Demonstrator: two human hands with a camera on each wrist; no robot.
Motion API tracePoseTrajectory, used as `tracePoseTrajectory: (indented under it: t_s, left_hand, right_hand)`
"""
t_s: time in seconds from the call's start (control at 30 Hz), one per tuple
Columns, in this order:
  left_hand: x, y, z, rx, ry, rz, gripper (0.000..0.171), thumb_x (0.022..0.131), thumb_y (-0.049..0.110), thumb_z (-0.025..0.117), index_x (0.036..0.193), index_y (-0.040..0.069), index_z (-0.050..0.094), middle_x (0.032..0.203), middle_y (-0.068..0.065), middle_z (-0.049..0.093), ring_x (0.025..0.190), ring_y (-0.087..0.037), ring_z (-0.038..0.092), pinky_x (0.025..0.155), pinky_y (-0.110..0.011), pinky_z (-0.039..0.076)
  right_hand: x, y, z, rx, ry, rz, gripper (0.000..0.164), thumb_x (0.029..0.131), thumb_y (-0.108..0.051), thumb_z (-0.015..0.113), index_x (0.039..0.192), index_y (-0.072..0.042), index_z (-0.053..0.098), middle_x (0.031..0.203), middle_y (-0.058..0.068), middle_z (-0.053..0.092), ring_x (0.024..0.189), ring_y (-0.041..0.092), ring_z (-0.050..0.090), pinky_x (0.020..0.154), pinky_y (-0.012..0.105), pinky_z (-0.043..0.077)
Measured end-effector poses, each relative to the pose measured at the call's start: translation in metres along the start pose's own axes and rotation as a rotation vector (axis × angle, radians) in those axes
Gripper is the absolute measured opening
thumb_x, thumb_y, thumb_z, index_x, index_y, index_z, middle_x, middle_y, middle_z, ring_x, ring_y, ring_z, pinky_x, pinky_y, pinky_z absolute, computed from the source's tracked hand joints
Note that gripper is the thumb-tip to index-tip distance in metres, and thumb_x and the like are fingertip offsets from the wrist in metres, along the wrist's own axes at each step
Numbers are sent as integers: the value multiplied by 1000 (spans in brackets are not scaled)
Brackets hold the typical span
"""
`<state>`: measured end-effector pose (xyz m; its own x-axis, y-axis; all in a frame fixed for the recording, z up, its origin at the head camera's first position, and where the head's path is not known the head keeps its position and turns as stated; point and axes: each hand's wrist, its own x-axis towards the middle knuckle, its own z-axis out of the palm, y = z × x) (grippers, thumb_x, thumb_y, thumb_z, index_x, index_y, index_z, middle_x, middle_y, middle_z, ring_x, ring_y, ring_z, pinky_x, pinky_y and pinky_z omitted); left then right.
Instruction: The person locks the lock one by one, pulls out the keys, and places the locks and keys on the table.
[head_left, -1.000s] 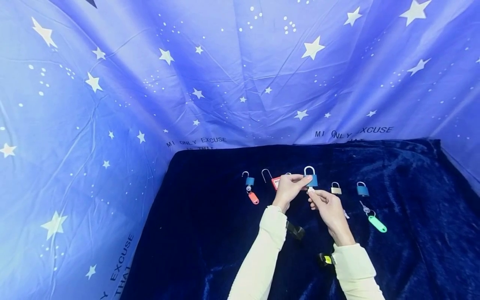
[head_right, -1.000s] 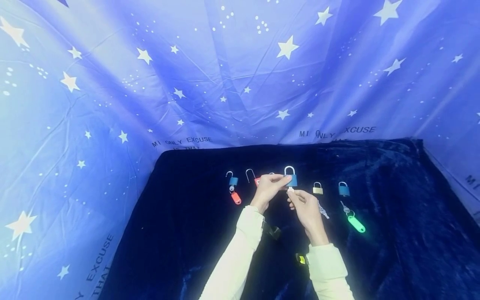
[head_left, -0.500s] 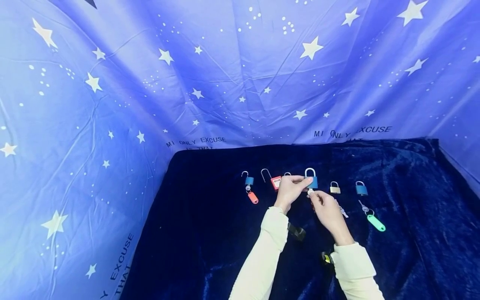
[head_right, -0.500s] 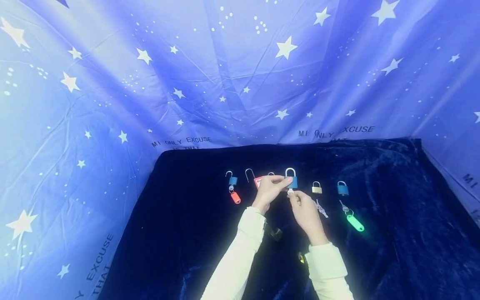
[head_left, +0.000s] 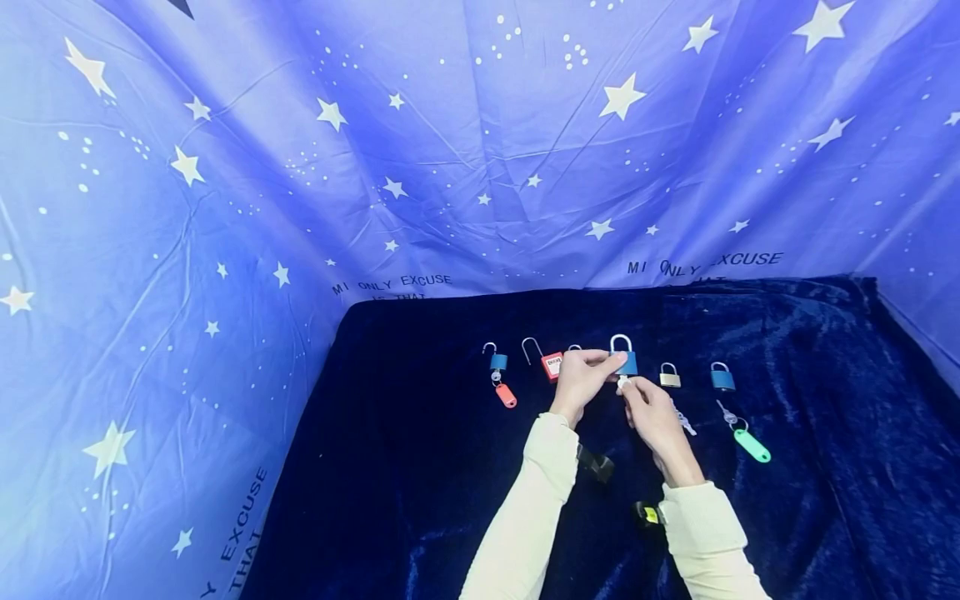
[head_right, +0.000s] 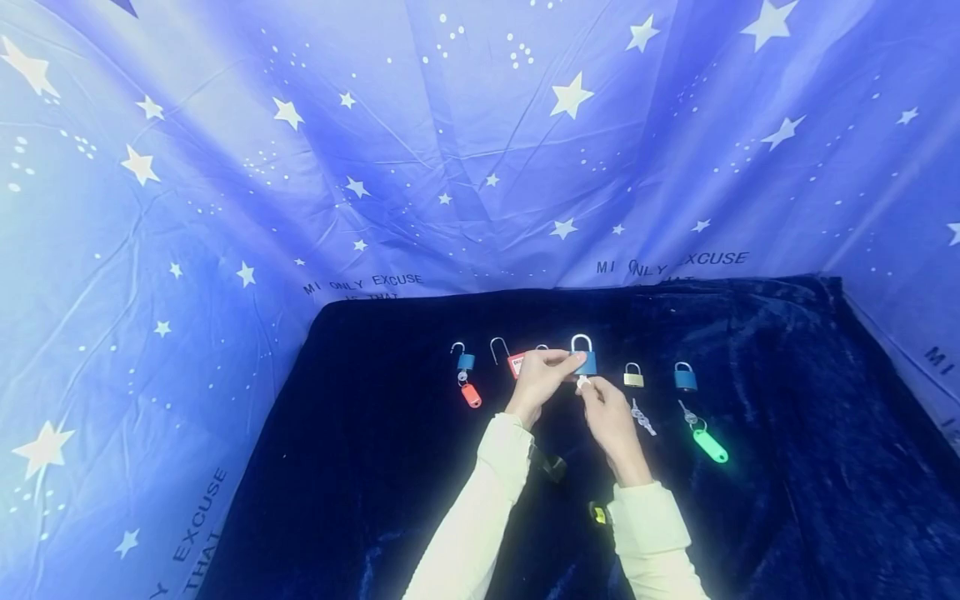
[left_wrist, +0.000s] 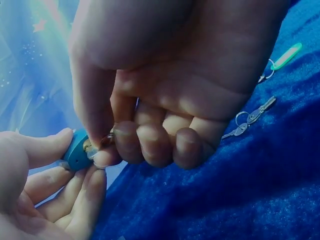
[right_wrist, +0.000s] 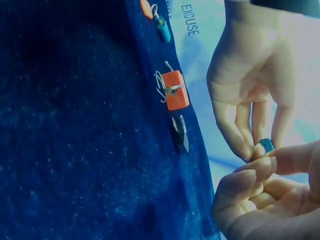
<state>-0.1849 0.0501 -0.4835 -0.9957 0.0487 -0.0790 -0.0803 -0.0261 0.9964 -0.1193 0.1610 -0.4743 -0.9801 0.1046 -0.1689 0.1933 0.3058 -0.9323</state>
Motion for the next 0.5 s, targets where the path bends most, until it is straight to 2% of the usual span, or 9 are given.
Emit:
tracePoseTrajectory:
  t_s: [0.07,0.13,0.23,0.3,0.37,0.5]
  left_hand:
    - [2,3,-1,-26,27,0,19,84,17,79,93,0,79,83,-13,76,74,-35,74,69,-20,55]
    - [6,7,-4,-35,66,4,18,85,18,78,93,1,79,81,-14,76,76,-39,73,59,-20,52]
    - [14,12,-9,-39,107,26,19,86,18,77,93,0,78,81,-14,76,78,-39,73,57,-20,53]
    - [18,13,-11,-21,108,38,20,87,18,76,95,-1,78,81,-13,76,77,-36,74,59,-22,55]
    - [21,13,-11,-30,92,41,21,88,16,75,96,-3,77,82,-12,76,76,-33,75,66,-24,58]
    - [21,12,-9,-35,87,19,21,87,16,76,96,-3,77,82,-13,76,76,-34,74,65,-23,58]
  right_hand:
    - [-2,2,0,33,-2,7,29,105,-14,43,109,10,57,67,-3,49,57,6,47,53,21,43]
    - [-4,5,-1,43,-14,12,28,104,-12,44,109,12,58,69,-2,50,59,6,49,55,22,46]
    - [-6,8,-2,34,-23,12,29,104,-12,46,110,12,60,72,0,54,62,7,52,57,22,48]
    - [-6,10,-3,18,-15,5,29,104,-13,49,111,11,62,74,2,57,64,7,54,58,21,49]
    - [-7,11,-5,-1,-4,2,30,103,-15,52,113,10,64,77,3,62,66,6,55,60,20,50]
    - [-8,13,-8,-36,9,5,32,103,-17,54,119,8,65,88,8,68,71,6,58,62,20,51]
